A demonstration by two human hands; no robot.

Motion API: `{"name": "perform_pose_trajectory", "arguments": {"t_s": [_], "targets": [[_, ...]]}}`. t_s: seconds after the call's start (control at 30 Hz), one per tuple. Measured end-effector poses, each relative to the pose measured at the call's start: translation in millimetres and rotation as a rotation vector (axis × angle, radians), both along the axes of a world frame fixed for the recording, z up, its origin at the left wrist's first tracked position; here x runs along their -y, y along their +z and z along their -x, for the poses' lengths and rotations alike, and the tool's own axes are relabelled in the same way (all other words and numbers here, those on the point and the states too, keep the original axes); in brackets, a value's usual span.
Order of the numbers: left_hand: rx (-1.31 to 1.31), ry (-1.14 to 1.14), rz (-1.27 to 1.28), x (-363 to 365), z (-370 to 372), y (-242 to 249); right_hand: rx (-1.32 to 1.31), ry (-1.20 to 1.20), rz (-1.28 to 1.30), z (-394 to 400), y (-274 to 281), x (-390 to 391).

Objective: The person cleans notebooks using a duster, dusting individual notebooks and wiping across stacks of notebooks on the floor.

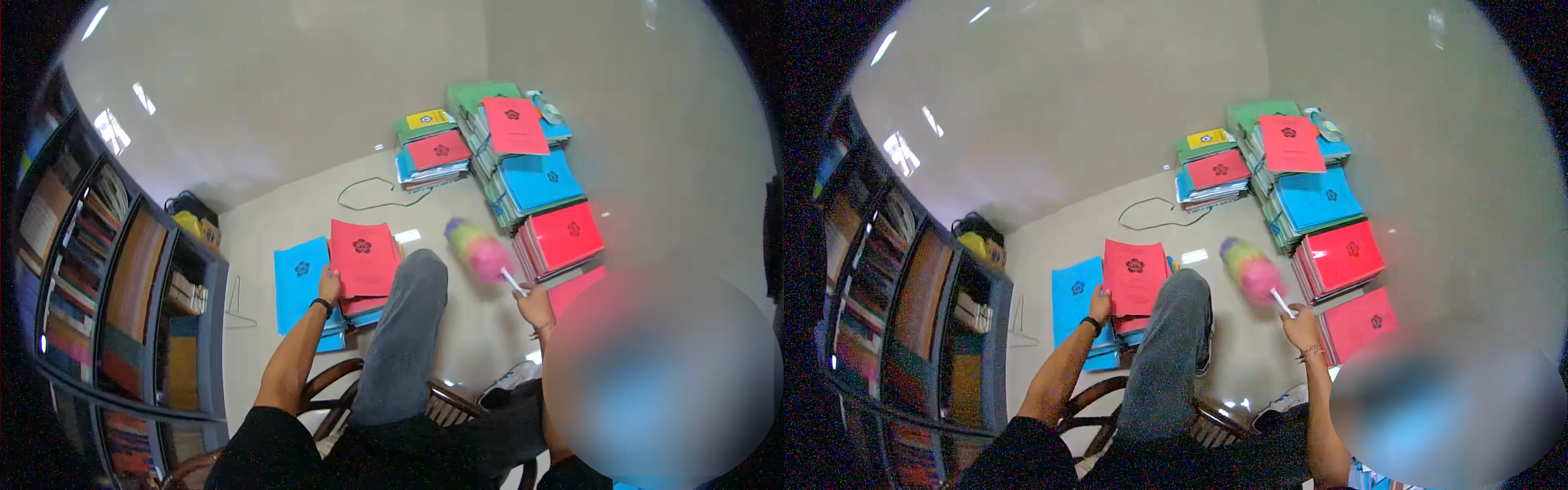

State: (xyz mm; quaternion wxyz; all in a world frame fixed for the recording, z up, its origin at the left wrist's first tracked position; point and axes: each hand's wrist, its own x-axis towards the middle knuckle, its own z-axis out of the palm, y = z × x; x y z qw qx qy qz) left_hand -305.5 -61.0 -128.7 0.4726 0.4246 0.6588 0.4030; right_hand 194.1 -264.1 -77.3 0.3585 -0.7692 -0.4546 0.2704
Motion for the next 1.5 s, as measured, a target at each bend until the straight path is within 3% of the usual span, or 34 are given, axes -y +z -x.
{"name": "perform_pose_trajectory", "arguments": {"t_s": [0.07,0.13,0.2,0.23,0.37,0.43,0.47,0.53,0.57,0.6,0.67,0.7,0.77,0.83,0.9,1.0,1.03,1.07,1.13,1.23,1.3,1.37,1.4,1.43,1.5], "targets": [[-0.014,-0.059,-0.243,-37,15,-24,0.014,-0.031,-0.048,-5,-11,-4],[0.011,-0.101,-0.331,-50,-5,1,-0.103,-0.068,-0.178,-2,-6,-7],[0.234,-0.026,-0.413,-71,-39,39,-0.191,-0.115,-0.269,11,15,-6],[0.321,-0.067,-0.361,-57,-69,87,-0.277,-0.124,-0.337,15,25,-4],[0.496,-0.252,-0.407,-86,-138,142,-0.163,-0.072,-0.462,4,11,-16],[0.468,-0.4,-0.388,-81,-172,170,-0.587,0.012,-0.226,5,20,-15],[0.438,-0.505,-0.377,-76,-191,182,-0.587,-0.03,-0.242,4,16,-16],[0.386,-0.572,-0.391,-68,-226,184,0.07,-0.045,-0.732,3,3,-20],[0.339,-0.601,-0.416,-65,-242,180,0.191,-0.069,-0.737,0,1,-18],[0.292,-0.623,-0.441,-63,-252,174,0.2,-0.099,-0.731,-1,7,-12],[0.335,-0.591,-0.552,-75,-274,147,0.331,0.045,-0.463,-6,22,-1],[0.366,-0.588,-0.519,-55,-281,164,0.384,-0.024,-0.344,-7,21,-5],[0.367,-0.648,-0.515,-29,-281,187,0.366,-0.135,-0.38,-11,9,-19],[0.323,-0.671,-0.518,-28,-275,178,0.339,-0.228,-0.418,-18,-8,-30],[0.242,-0.692,-0.539,-27,-268,179,0.149,-0.444,-0.481,-29,-19,-43],[0.242,-0.698,-0.487,-30,-259,175,0.115,-0.36,-0.338,-18,31,-10],[0.246,-0.699,-0.487,-31,-259,174,0.197,-0.263,-0.572,-12,21,-10],[0.266,-0.664,-0.494,-32,-259,172,0.203,-0.267,-0.567,-11,23,-10],[0.293,-0.651,-0.485,-28,-264,171,0.286,-0.034,-0.134,-1,29,-10],[0.247,-0.641,-0.483,-33,-260,166,0.147,-0.174,-0.214,-8,7,-30],[0.18,-0.593,-0.49,-48,-249,150,0.052,-0.21,-0.122,-32,-15,-40],[0.147,-0.517,-0.513,-67,-238,137,0.218,-0.184,-0.171,-51,-41,-30],[0.154,-0.512,-0.521,-67,-240,137,0.183,-0.221,-0.263,-55,-81,-43],[0.311,-0.518,-0.35,-29,-254,173,0.152,-0.251,-0.36,-60,-115,-50],[0.32,-0.604,-0.391,-17,-263,179,-0.486,-0.192,-0.008,-35,4,-6]]}}
